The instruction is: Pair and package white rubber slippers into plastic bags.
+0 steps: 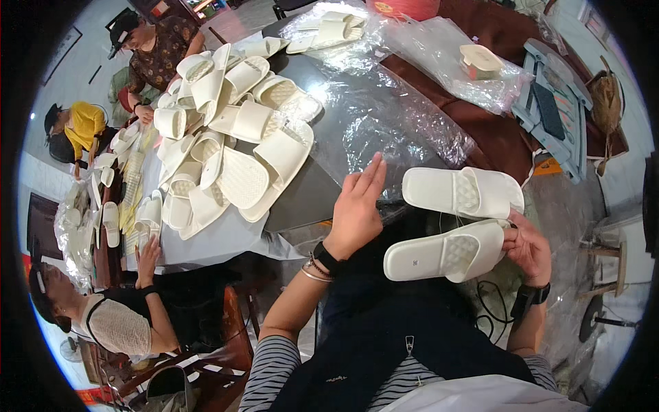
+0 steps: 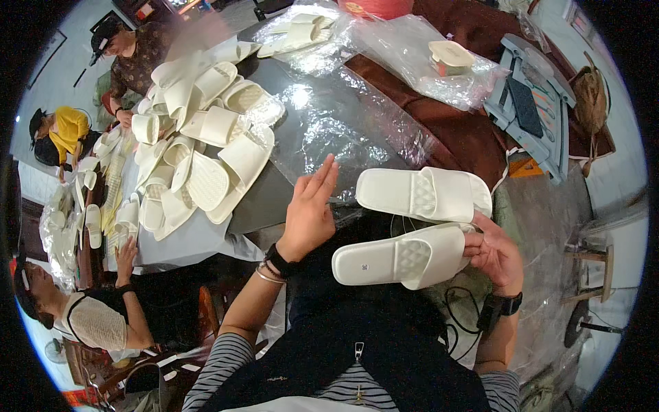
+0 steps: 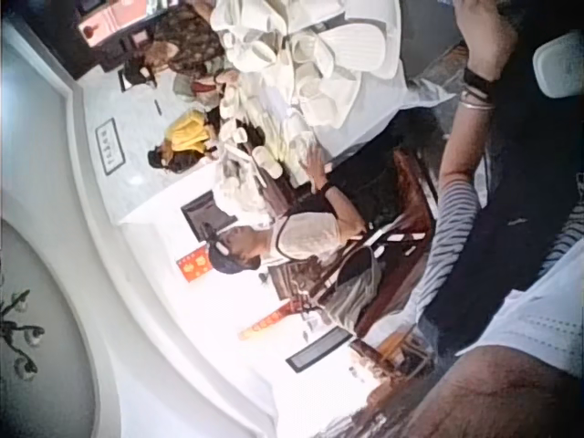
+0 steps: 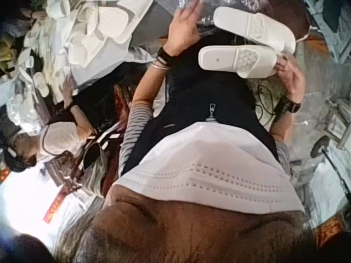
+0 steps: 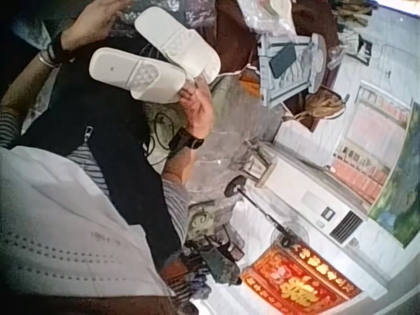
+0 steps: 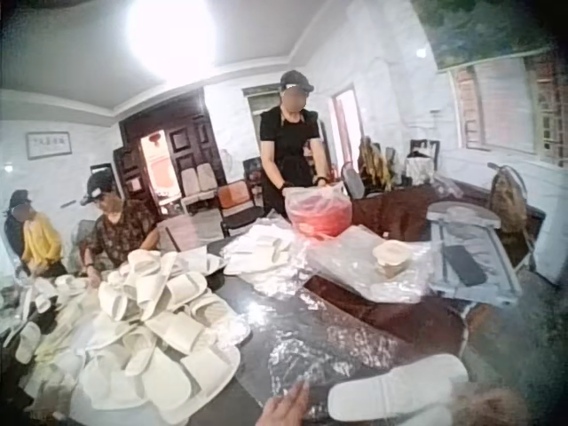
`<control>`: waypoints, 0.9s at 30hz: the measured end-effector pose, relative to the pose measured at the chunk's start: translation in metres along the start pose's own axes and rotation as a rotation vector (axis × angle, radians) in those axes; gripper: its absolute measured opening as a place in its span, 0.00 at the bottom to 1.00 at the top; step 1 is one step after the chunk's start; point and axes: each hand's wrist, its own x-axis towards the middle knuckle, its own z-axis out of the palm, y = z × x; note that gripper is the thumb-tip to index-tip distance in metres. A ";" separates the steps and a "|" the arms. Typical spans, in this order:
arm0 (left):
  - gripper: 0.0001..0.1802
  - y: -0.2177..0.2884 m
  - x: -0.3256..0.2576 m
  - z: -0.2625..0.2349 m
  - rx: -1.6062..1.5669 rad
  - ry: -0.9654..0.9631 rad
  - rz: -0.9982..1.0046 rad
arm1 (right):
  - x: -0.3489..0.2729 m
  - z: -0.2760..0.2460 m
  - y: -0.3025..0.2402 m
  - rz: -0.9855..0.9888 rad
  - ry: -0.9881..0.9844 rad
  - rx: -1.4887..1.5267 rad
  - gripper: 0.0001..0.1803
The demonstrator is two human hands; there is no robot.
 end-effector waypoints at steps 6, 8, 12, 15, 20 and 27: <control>0.47 0.006 0.005 -0.007 -0.022 -0.010 -0.084 | -0.004 0.000 -0.003 0.052 0.050 -0.010 0.40; 0.47 0.005 0.002 -0.007 -0.016 -0.008 -0.043 | -0.001 0.007 -0.007 0.084 -0.012 0.070 0.42; 0.47 0.003 -0.003 -0.005 -0.028 0.013 0.021 | 0.010 0.016 -0.001 -0.034 0.018 0.055 0.49; 0.47 0.002 0.000 -0.007 -0.043 0.070 0.013 | 0.023 0.035 -0.002 -0.118 -0.116 0.101 0.55; 0.46 0.006 0.007 0.003 -0.054 0.026 0.000 | 0.047 0.024 0.024 -0.132 -0.350 0.470 0.57; 0.45 0.016 0.003 0.007 -0.127 0.032 0.162 | 0.075 0.052 0.047 -0.054 -0.259 0.630 0.57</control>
